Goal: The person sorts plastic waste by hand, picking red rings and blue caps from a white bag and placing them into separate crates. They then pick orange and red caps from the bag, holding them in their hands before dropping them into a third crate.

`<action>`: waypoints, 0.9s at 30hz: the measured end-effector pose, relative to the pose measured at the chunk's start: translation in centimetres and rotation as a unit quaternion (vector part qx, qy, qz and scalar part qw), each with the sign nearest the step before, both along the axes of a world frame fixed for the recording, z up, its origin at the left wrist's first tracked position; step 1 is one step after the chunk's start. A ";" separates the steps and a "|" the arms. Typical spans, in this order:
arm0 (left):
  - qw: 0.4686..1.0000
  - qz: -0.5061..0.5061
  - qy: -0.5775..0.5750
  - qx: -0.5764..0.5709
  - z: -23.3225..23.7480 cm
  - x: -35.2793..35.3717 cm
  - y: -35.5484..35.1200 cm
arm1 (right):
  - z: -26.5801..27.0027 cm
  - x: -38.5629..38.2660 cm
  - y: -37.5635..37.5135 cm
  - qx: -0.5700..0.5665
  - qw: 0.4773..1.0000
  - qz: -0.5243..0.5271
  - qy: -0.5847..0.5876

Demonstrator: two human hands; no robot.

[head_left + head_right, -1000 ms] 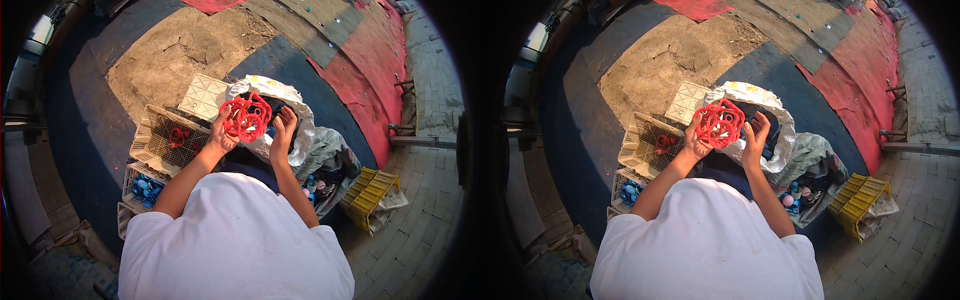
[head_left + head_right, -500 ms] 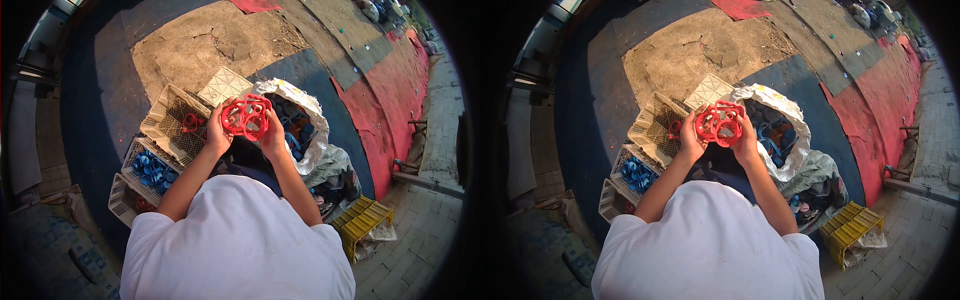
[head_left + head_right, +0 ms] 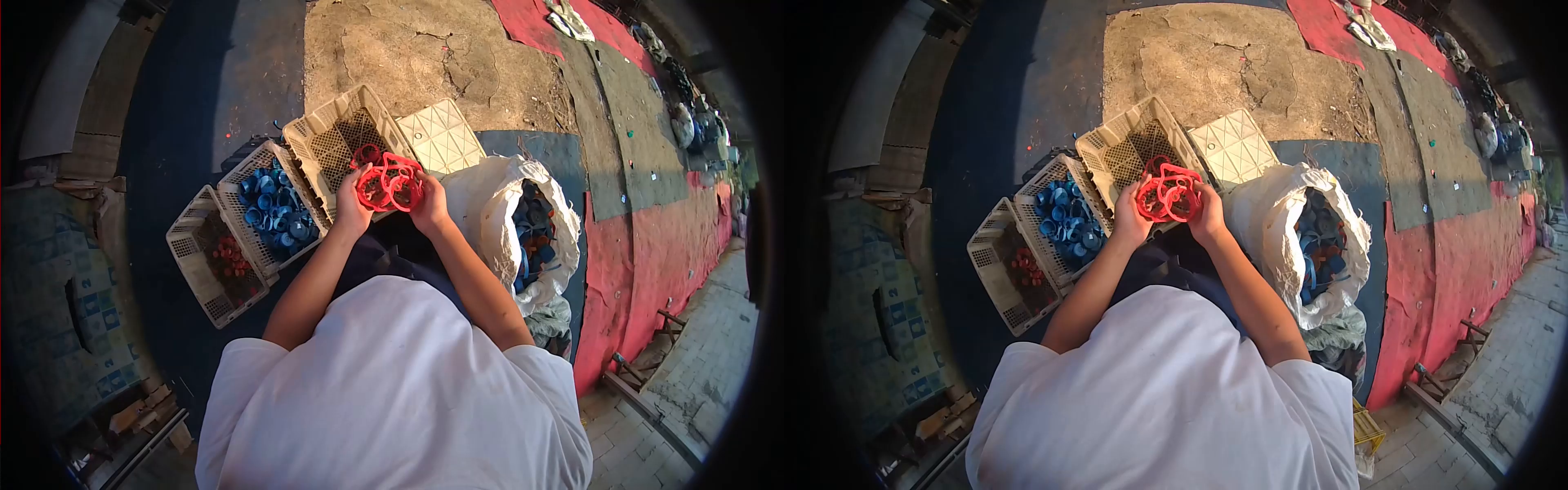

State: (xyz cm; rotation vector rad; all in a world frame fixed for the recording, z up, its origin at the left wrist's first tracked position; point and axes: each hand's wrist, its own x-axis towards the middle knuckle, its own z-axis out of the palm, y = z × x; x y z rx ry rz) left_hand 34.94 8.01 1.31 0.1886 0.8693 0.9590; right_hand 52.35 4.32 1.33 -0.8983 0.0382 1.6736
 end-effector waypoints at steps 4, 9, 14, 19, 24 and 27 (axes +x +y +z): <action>0.998 -0.027 -0.049 -0.023 -1.3 -2.7 4.5 | -1.4 -1.6 4.5 -0.014 0.998 0.060 -0.030; 0.996 0.009 -0.065 -0.068 -4.0 -5.7 6.1 | -2.3 -5.0 7.5 -0.040 0.991 0.109 -0.074; 0.998 -0.027 -0.029 -0.050 -6.3 -8.0 6.8 | -5.0 -6.8 8.9 -0.085 0.979 0.140 -0.120; 0.993 -0.059 -0.042 -0.091 -9.0 -9.9 7.4 | -6.8 -8.1 11.3 -0.156 0.971 0.139 -0.117; 0.983 -0.100 0.019 -0.156 -10.8 -10.8 7.5 | -7.2 -8.2 11.6 -0.177 0.952 0.182 -0.168; 0.982 -0.094 -0.011 -0.164 -11.7 -11.3 7.0 | -8.5 -7.5 10.9 -0.169 0.949 0.199 -0.178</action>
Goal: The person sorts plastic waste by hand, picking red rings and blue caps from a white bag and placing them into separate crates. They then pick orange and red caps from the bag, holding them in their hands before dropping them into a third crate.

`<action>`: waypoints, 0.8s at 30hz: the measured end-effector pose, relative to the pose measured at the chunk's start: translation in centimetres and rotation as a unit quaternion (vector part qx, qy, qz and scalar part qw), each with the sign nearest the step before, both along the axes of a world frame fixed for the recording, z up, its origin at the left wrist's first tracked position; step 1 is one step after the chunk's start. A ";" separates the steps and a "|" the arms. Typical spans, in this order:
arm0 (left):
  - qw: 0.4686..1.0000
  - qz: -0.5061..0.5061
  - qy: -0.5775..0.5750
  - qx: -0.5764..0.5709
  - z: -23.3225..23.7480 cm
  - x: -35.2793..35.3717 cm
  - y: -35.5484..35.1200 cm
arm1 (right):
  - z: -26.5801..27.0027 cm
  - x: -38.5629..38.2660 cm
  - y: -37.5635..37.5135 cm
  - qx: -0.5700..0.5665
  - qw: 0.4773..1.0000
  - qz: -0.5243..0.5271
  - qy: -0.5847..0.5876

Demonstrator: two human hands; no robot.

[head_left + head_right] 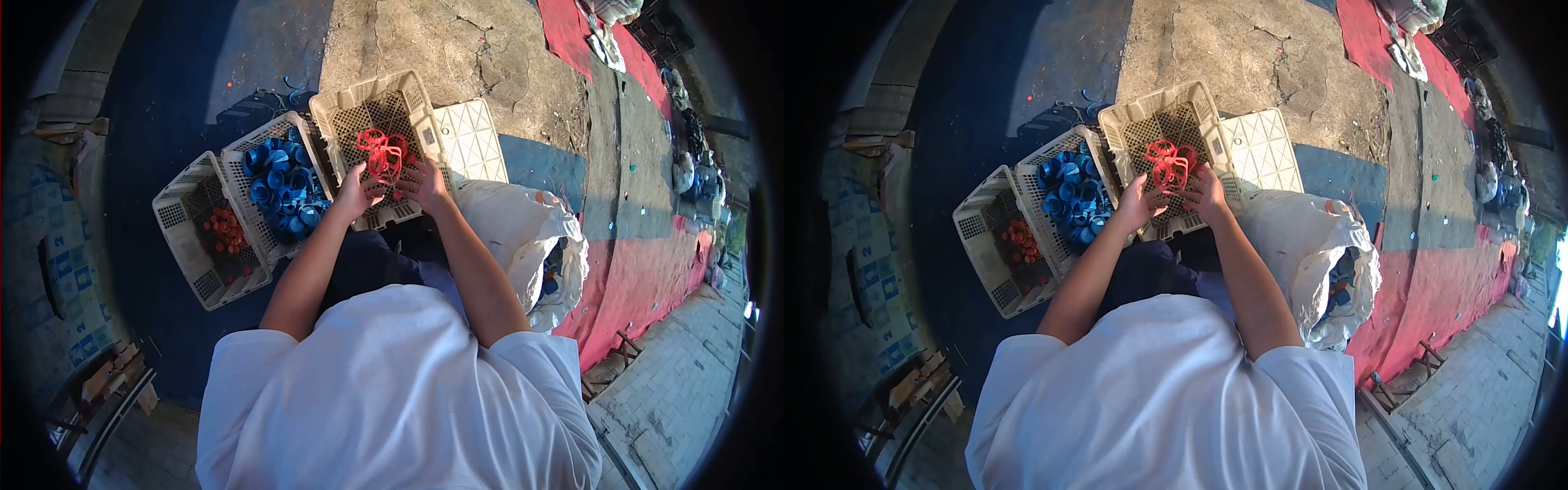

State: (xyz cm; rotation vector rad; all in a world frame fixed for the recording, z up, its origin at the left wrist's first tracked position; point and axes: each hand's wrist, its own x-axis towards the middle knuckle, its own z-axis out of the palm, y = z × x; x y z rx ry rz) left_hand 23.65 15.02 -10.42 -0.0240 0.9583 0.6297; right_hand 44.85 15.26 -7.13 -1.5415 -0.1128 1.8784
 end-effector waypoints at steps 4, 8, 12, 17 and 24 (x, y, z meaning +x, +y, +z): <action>0.996 0.019 0.068 -0.060 -0.4 0.5 -0.8 | -0.4 0.2 -0.4 0.008 1.000 -0.001 -0.020; 0.992 -0.006 0.113 -0.060 -0.3 0.4 -1.7 | 0.4 1.3 -0.9 0.018 1.000 -0.012 -0.015; 0.991 -0.001 0.119 -0.068 -1.5 0.3 -2.2 | 1.6 2.9 -1.6 0.018 0.999 -0.002 -0.037; 0.987 -0.022 0.159 -0.024 0.7 1.4 -2.6 | 4.8 5.2 -5.7 0.079 0.985 0.043 -0.146; 0.980 -0.144 0.135 0.021 3.1 6.0 -2.3 | 10.4 10.0 -15.5 0.172 0.933 -0.004 -0.317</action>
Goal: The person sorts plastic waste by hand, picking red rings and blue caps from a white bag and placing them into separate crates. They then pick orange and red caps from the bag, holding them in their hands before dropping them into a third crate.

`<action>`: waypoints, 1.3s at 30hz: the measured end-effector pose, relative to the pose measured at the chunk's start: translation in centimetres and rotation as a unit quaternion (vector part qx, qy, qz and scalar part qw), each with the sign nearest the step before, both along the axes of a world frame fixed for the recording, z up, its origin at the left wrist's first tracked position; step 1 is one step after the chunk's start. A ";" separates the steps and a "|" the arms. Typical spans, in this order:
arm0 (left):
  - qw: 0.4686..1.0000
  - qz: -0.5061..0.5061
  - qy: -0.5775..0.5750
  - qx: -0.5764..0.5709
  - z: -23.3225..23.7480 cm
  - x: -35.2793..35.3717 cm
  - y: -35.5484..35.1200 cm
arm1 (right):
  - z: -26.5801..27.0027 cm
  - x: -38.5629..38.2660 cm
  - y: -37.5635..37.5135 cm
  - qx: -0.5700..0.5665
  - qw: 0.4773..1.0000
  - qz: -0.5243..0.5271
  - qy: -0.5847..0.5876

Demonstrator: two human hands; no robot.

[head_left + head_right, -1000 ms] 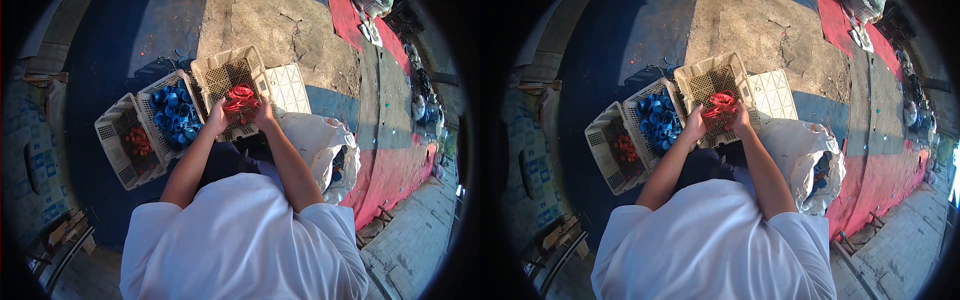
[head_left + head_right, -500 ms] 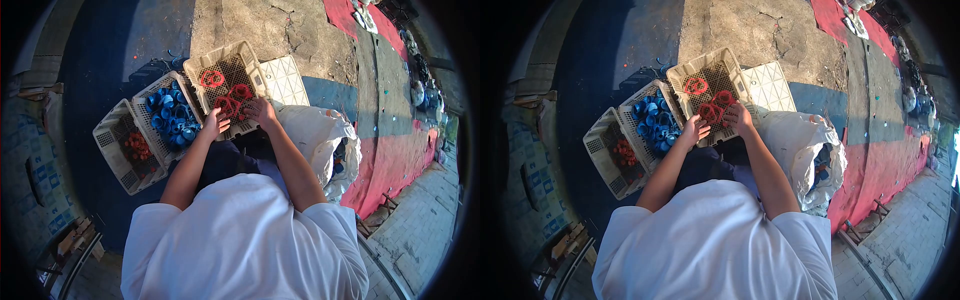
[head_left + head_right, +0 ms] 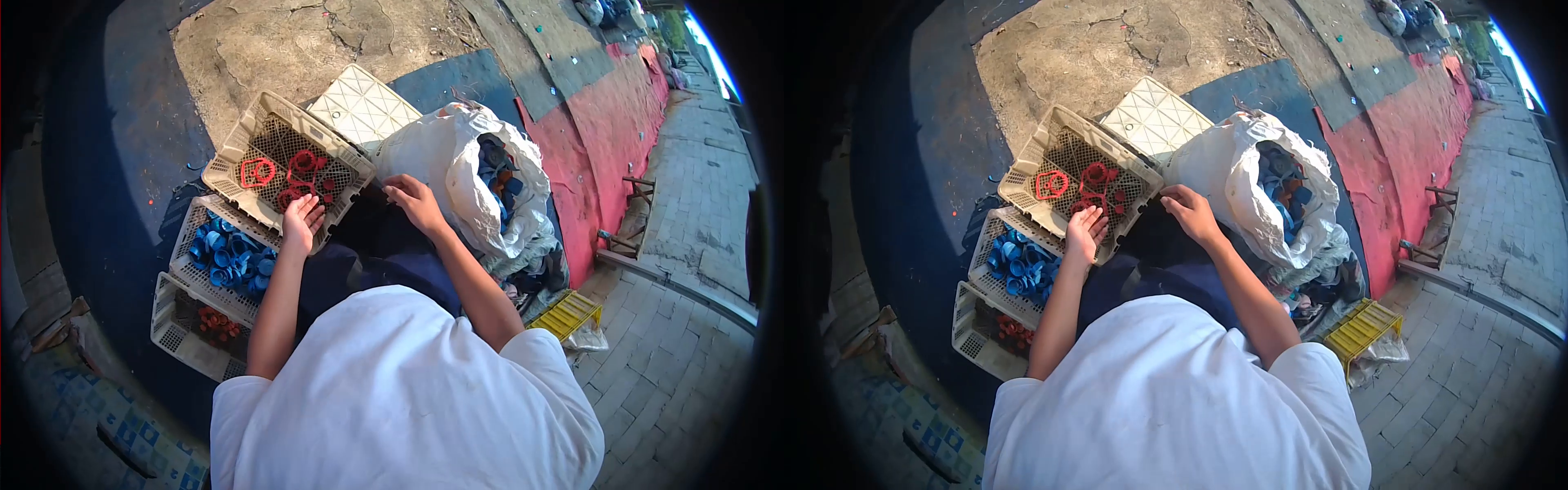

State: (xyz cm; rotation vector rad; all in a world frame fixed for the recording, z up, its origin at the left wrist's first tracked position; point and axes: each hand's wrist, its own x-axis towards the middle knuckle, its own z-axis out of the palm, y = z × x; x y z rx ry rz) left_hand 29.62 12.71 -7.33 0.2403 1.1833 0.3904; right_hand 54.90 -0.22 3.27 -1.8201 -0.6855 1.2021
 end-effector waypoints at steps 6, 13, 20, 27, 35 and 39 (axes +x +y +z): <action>0.963 -0.186 0.065 0.185 5.9 9.4 -0.8 | 4.1 3.9 -8.5 0.076 0.991 -0.105 -0.026; 0.681 -0.340 0.049 0.646 14.9 21.2 -7.3 | 3.9 10.9 -16.7 0.121 0.944 -0.295 -0.085; 0.335 -0.474 0.086 0.810 16.9 27.0 -14.0 | 1.6 16.3 -16.6 0.058 0.907 -0.237 -0.343; 0.318 -0.524 0.099 0.784 17.2 26.8 -14.7 | -0.5 17.2 -12.9 -0.063 0.924 -0.062 -0.372; 0.329 -0.507 0.130 0.786 18.4 25.4 -15.6 | -1.7 18.6 -13.0 -0.055 0.947 0.027 -0.315; 0.329 -0.513 0.131 0.782 18.1 25.7 -15.5 | -1.5 17.2 -12.9 -0.073 0.937 0.016 -0.342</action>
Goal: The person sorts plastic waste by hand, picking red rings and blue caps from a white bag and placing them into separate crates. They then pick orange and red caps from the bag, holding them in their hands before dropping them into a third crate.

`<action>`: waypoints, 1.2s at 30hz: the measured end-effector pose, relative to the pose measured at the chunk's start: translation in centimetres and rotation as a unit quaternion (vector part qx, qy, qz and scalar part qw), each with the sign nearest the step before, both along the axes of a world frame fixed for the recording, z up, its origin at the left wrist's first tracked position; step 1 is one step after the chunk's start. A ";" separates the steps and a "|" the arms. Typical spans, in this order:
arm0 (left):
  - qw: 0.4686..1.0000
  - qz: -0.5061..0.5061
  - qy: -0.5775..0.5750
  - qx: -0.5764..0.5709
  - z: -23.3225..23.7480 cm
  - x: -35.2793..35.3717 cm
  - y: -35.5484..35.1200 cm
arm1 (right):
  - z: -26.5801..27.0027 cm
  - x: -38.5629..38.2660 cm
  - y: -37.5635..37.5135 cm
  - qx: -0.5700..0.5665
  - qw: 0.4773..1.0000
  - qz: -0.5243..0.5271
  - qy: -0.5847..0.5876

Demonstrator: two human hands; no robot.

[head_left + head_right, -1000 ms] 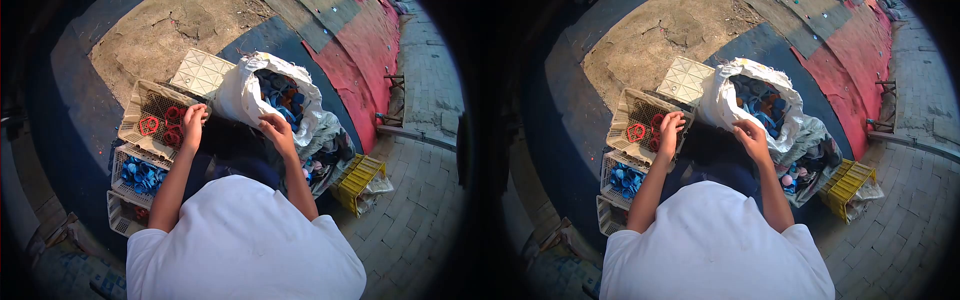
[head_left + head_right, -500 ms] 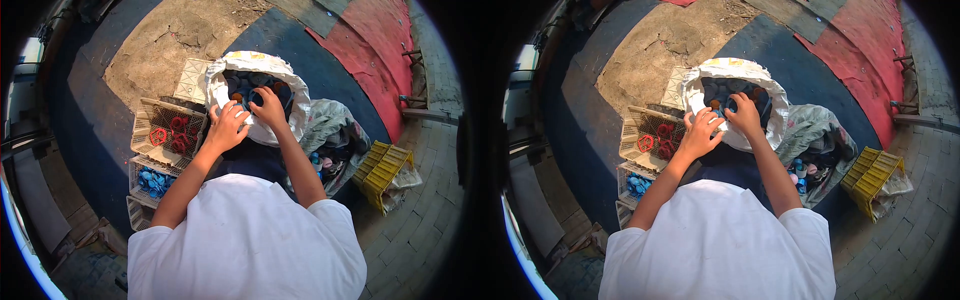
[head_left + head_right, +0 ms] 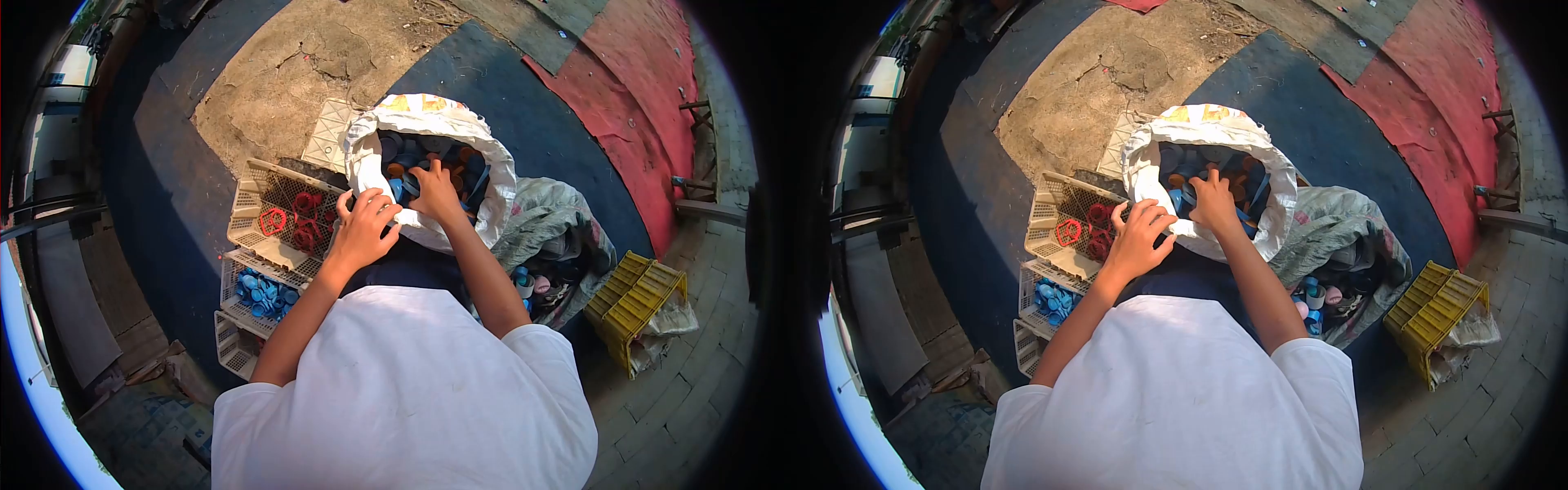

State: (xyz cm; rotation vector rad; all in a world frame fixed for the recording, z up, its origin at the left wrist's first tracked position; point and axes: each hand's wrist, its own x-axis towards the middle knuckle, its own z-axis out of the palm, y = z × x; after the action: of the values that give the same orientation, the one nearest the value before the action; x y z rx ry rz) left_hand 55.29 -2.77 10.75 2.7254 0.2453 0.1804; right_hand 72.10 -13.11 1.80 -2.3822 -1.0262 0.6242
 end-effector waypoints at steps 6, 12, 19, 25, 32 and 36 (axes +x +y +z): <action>0.998 -0.008 -0.012 -0.054 0.7 0.5 0.3 | -1.1 0.0 -1.2 0.099 0.989 -0.108 0.029; 0.979 -0.009 -0.093 -0.183 0.4 1.5 1.3 | 0.0 1.2 -3.6 0.223 0.953 -0.206 0.005; 0.747 0.143 -0.056 -0.647 -1.1 4.9 1.3 | 4.3 2.0 -4.3 0.321 0.897 -0.286 0.106; 0.521 0.170 -0.020 -0.836 0.3 8.2 -0.1 | 8.1 0.5 -3.8 0.324 0.916 -0.233 0.023; 0.507 0.172 -0.010 -0.844 -0.3 9.5 -1.5 | 9.8 -1.4 -3.7 0.250 0.958 -0.127 -0.063; 0.482 0.189 0.007 -0.855 -1.7 8.0 -1.3 | 10.0 -1.4 -4.5 0.265 0.961 -0.078 0.021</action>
State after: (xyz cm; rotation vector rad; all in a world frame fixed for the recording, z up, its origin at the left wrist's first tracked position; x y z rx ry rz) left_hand 63.28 -4.06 9.00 0.5843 0.5825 -0.0282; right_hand 70.70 -17.65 11.79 -1.9410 -0.8460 0.2912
